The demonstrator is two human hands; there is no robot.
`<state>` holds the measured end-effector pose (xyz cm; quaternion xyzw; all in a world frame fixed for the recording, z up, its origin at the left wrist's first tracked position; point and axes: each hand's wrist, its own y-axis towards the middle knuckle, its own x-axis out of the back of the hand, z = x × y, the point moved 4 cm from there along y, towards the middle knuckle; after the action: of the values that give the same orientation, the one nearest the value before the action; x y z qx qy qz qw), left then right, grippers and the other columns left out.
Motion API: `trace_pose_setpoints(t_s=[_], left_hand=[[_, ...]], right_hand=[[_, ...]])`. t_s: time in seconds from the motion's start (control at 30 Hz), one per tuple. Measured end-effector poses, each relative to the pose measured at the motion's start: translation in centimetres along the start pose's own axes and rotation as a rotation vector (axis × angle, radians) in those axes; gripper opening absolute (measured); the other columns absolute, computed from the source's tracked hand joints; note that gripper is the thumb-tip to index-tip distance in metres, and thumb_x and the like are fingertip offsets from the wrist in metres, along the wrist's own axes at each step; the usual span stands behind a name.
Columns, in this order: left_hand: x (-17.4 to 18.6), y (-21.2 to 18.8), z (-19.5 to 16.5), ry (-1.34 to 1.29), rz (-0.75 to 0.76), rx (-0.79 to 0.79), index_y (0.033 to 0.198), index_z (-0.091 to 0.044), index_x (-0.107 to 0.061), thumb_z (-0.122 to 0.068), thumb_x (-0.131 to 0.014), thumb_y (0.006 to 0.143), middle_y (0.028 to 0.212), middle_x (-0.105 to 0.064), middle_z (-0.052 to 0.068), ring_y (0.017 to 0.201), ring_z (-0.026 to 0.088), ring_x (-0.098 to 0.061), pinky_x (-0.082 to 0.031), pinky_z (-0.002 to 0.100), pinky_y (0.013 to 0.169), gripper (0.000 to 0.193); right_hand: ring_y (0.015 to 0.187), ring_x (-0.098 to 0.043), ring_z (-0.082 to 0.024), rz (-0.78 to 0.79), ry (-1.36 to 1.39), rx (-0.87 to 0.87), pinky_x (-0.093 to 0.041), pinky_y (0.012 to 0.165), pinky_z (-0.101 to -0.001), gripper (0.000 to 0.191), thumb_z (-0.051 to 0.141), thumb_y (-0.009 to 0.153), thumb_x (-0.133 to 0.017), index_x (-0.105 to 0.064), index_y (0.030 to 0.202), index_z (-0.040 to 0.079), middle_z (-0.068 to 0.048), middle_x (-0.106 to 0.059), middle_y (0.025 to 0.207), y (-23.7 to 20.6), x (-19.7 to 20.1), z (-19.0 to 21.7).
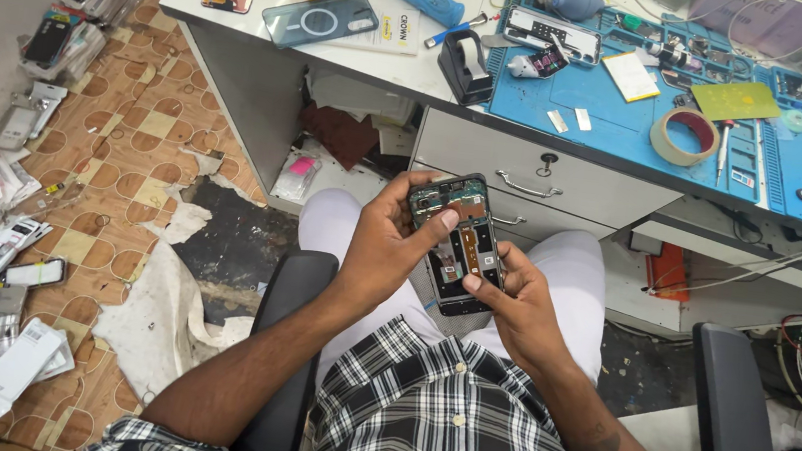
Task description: The person applies adhesive to the edges of a smartphone frame, then aligns and presses a replacement screen onto the frame. They use tweezers to adjust internal ribbon cables and components inside the phone. The clip ends before the device is fully reassembled.
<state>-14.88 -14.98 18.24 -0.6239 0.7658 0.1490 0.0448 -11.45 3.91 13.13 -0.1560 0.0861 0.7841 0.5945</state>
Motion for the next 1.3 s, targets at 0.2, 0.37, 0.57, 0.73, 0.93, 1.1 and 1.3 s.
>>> trace_pose_setpoints(t_s=[0.2, 0.37, 0.57, 0.73, 0.93, 1.1, 1.3], left_hand=[[0.2, 0.0, 0.2, -0.005, -0.001, -0.020, 0.133, 0.002, -0.055, -0.010, -0.068, 0.098, 0.113, -0.071, 0.008, 0.103, 0.009, -0.068, -0.059, 0.026, 0.089, 0.039], [0.2, -0.1, 0.4, -0.006, 0.010, -0.033, 0.131, 0.003, -0.057, -0.009, -0.068, 0.098, 0.111, -0.072, 0.007, 0.101, 0.009, -0.069, -0.060, 0.025, 0.087, 0.036], [0.0, -0.4, 0.4, 0.067, 0.053, -0.003, 0.132, 0.002, -0.057, -0.011, -0.069, 0.098, 0.109, -0.072, 0.008, 0.099, 0.009, -0.069, -0.059, 0.025, 0.085, 0.038], [-0.7, -0.9, 0.2, 0.176, 0.106, 0.025, 0.130, 0.001, -0.059, -0.014, -0.070, 0.098, 0.106, -0.074, 0.007, 0.099, 0.009, -0.070, -0.060, 0.025, 0.084, 0.037], [-0.8, -0.9, 0.0, 0.125, 0.105, 0.042, 0.128, 0.001, -0.060, -0.014, -0.071, 0.097, 0.107, -0.074, 0.007, 0.099, 0.010, -0.071, -0.060, 0.025, 0.085, 0.036], [-0.9, -0.9, 0.2, 0.132, 0.102, 0.089, 0.134, -0.001, -0.056, -0.012, -0.071, 0.095, 0.108, -0.073, 0.008, 0.098, 0.011, -0.071, -0.061, 0.026, 0.085, 0.043], [-0.6, -0.9, 0.3, 0.057, 0.162, 0.042, 0.144, -0.001, -0.049, -0.005, -0.066, 0.096, 0.124, -0.069, 0.012, 0.110, 0.012, -0.069, -0.059, 0.027, 0.094, 0.051]], right_hand=[[0.095, -0.071, -0.013, 0.025, 0.004, 0.012, -0.058, 0.090, -0.0340, 0.034, 0.005, 0.095, -0.071, -0.055, 0.124, 0.000, -0.009, -0.074, 0.103, -0.2, -0.2, -0.6], [0.108, -0.068, -0.015, 0.100, -0.129, 0.051, -0.056, 0.096, -0.0330, 0.047, 0.006, 0.091, -0.071, -0.053, 0.134, 0.000, -0.009, -0.070, 0.116, -0.3, -0.1, 0.3], [0.116, -0.065, -0.016, -0.035, -0.230, 0.236, -0.054, 0.102, -0.0312, 0.039, 0.004, 0.097, -0.066, -0.057, 0.134, -0.004, -0.011, -0.067, 0.123, 1.0, 0.2, 3.7], [0.115, -0.066, -0.015, 0.003, -0.293, 0.357, -0.056, 0.101, -0.0291, 0.033, -0.001, 0.099, -0.067, -0.061, 0.131, -0.006, -0.011, -0.067, 0.122, 1.5, -0.8, 5.8], [0.105, -0.067, -0.013, -0.014, -0.303, 0.316, -0.057, 0.093, -0.0268, 0.028, -0.001, 0.100, -0.069, -0.062, 0.126, -0.006, -0.009, -0.070, 0.113, 1.9, -0.9, 5.5], [0.106, -0.069, -0.013, -0.035, -0.280, 0.280, -0.058, 0.094, -0.0268, 0.027, 0.000, 0.099, -0.069, -0.061, 0.124, -0.005, -0.009, -0.071, 0.113, 2.2, -0.5, 5.0], [0.109, -0.069, -0.013, -0.074, -0.234, 0.249, -0.057, 0.095, -0.0264, 0.028, 0.001, 0.097, -0.068, -0.061, 0.123, -0.005, -0.009, -0.071, 0.115, 2.4, 0.0, 4.8]])
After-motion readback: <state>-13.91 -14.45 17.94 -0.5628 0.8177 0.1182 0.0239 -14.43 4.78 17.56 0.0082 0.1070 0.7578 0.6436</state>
